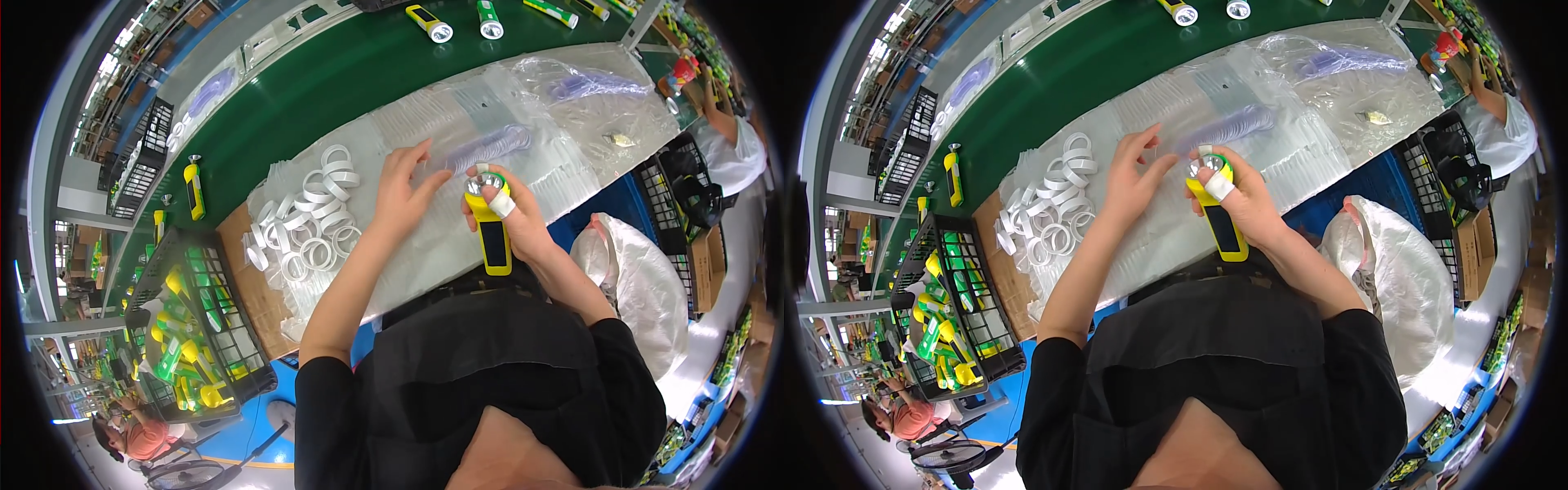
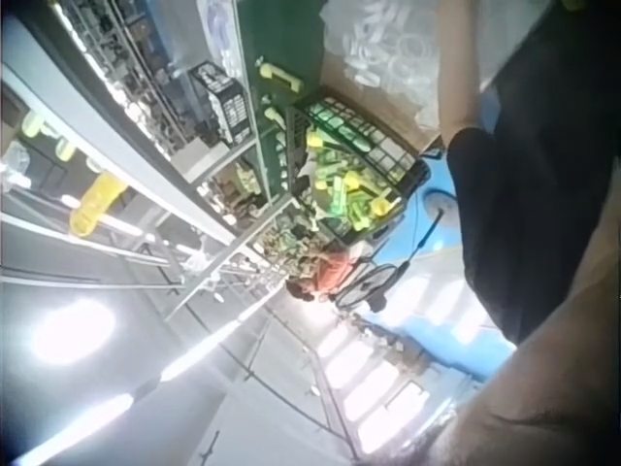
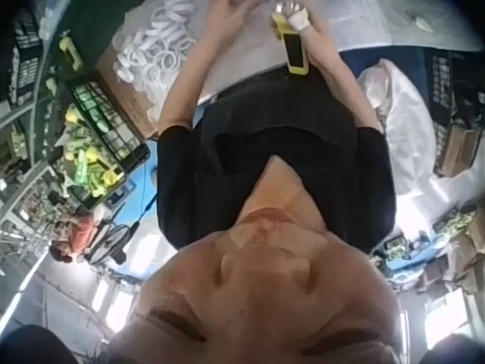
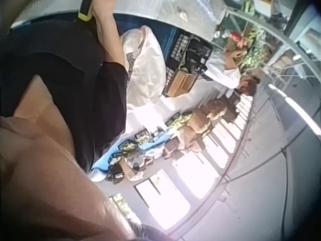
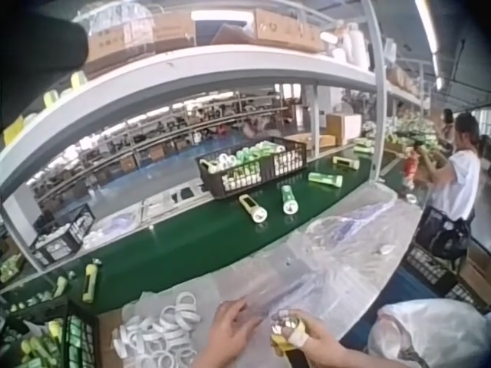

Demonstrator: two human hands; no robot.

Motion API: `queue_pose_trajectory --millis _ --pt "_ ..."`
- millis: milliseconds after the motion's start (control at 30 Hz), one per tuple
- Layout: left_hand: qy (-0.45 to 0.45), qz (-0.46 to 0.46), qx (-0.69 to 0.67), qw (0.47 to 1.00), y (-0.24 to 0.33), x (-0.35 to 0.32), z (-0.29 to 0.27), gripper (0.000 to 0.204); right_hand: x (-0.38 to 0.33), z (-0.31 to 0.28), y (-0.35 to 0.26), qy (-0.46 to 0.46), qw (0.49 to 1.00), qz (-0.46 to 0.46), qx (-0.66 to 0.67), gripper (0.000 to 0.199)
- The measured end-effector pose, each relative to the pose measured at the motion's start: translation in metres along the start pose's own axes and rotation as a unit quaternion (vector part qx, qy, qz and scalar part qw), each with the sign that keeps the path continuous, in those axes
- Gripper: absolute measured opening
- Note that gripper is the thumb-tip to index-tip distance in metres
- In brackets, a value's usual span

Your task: Assemble portable flashlights by attaching lens caps and reflectors to the flashlight bodies.

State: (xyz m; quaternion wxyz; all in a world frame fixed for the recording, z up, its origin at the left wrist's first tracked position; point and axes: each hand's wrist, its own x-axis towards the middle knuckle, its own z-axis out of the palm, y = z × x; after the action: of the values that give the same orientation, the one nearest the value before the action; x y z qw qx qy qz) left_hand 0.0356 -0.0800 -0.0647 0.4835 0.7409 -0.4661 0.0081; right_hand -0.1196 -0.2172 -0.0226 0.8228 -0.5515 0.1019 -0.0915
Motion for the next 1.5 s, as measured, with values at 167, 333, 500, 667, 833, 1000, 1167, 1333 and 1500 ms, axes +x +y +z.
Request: queue_pose_trajectory --millis 167,333,500,667,833,1000,1167,1333,1500 --pt "-0.031 0.084 -0.012 0.996 0.051 -0.019 -0.026 0.038 0.008 0.018 0.002 -0.087 0.996 -0.001 -0.010 0.051" --pt "0.023 0.139 -0.013 0.990 0.048 -0.024 -0.035 0.034 0.019 0.028 0.010 -0.157 0.987 0.019 -0.028 0.040" --pt "0.032 0.137 -0.080 0.987 0.034 -0.021 -0.037 0.029 0.029 0.045 0.019 -0.163 0.985 0.044 0.024 0.038" --pt "0.122 0.054 0.113 0.985 0.001 0.036 -0.070 0.036 0.070 0.042 0.015 -0.117 0.990 -0.068 0.025 0.047" --pt "-0.326 -0.249 0.474 0.779 -0.036 0.088 -0.127 0.049 0.095 0.061 0.020 -0.128 0.986 -0.108 -0.021 0.044" --pt "-0.176 -0.237 0.222 0.929 -0.041 0.073 -0.152 0.037 0.107 0.063 0.021 -0.124 0.985 -0.116 -0.033 0.042" --pt "0.036 -0.056 -0.259 0.964 0.018 0.028 -0.124 0.025 0.106 0.057 0.023 -0.156 0.976 -0.141 -0.057 0.043" --pt "0.015 0.060 0.050 0.997 0.041 0.010 -0.119 0.029 0.107 0.062 0.029 -0.185 0.967 -0.168 -0.049 0.043" --pt "-0.004 0.088 0.112 0.990 0.045 0.010 -0.127 0.031 0.101 0.063 0.023 -0.166 0.978 -0.125 -0.024 0.044"
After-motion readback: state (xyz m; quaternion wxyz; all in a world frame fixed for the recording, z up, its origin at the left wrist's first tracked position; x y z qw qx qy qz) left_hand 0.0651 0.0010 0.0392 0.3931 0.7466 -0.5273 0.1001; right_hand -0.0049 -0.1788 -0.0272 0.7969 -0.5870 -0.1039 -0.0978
